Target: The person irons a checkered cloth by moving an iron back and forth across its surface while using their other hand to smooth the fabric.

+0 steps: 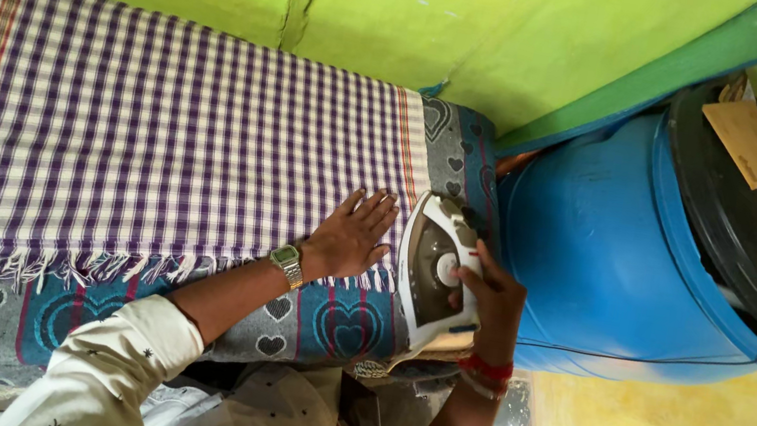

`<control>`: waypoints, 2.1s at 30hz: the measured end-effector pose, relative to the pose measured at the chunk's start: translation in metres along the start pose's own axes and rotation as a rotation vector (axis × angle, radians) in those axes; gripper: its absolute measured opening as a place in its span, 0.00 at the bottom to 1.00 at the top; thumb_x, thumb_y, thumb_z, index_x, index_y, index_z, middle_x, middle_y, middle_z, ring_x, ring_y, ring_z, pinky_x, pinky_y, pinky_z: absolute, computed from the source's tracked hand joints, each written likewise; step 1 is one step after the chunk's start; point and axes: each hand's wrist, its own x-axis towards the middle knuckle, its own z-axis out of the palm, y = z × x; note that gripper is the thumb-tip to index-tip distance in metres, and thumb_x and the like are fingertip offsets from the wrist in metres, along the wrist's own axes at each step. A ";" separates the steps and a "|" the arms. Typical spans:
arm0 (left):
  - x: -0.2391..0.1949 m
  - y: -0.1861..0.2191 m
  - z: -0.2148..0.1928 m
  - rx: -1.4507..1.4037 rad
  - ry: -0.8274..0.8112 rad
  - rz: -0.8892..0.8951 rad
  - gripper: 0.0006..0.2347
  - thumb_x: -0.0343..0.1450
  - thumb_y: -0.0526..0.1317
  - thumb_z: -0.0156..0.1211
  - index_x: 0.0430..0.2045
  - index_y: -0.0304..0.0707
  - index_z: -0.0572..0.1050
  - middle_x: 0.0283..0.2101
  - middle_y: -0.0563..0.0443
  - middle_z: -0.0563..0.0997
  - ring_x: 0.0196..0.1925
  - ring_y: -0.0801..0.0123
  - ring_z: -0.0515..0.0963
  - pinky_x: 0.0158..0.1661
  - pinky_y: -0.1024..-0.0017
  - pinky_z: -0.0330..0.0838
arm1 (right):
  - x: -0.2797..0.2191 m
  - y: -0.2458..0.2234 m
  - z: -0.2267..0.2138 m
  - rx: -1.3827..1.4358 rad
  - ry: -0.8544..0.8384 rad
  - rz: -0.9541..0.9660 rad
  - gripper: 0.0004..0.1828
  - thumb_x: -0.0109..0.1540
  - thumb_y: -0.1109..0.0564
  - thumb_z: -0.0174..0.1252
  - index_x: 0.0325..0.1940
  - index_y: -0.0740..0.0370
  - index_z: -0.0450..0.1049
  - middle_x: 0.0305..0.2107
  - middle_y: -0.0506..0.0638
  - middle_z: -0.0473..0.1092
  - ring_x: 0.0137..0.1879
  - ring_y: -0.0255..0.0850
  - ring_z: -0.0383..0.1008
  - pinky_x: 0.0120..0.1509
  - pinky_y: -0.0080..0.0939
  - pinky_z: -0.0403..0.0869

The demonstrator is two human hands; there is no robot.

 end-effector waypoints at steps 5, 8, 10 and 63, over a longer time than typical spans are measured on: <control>-0.008 0.003 -0.010 0.027 -0.027 -0.011 0.30 0.78 0.56 0.27 0.73 0.34 0.44 0.78 0.43 0.42 0.80 0.58 0.37 0.73 0.54 0.29 | 0.048 -0.008 0.006 0.131 -0.101 -0.126 0.29 0.60 0.65 0.61 0.66 0.70 0.72 0.30 0.53 0.76 0.23 0.36 0.70 0.27 0.35 0.70; -0.011 0.008 -0.025 -0.033 -0.036 -0.111 0.34 0.76 0.59 0.29 0.73 0.34 0.41 0.77 0.42 0.40 0.78 0.57 0.35 0.71 0.54 0.29 | 0.066 -0.016 0.003 0.134 -0.177 -0.073 0.29 0.61 0.64 0.60 0.67 0.70 0.71 0.29 0.52 0.76 0.24 0.36 0.70 0.29 0.34 0.70; -0.019 0.010 -0.033 -0.019 -0.052 -0.176 0.35 0.76 0.60 0.30 0.73 0.33 0.42 0.77 0.40 0.41 0.79 0.56 0.35 0.72 0.53 0.30 | 0.063 -0.016 -0.009 -0.007 -0.199 -0.041 0.29 0.60 0.64 0.60 0.68 0.68 0.70 0.29 0.51 0.77 0.23 0.36 0.70 0.28 0.34 0.70; -0.315 -0.143 -0.024 0.201 0.573 -0.716 0.35 0.75 0.65 0.38 0.69 0.33 0.63 0.73 0.39 0.64 0.76 0.52 0.60 0.69 0.40 0.46 | -0.002 -0.042 0.257 0.091 -0.896 -0.193 0.28 0.63 0.68 0.60 0.68 0.64 0.69 0.35 0.59 0.79 0.24 0.34 0.76 0.25 0.31 0.76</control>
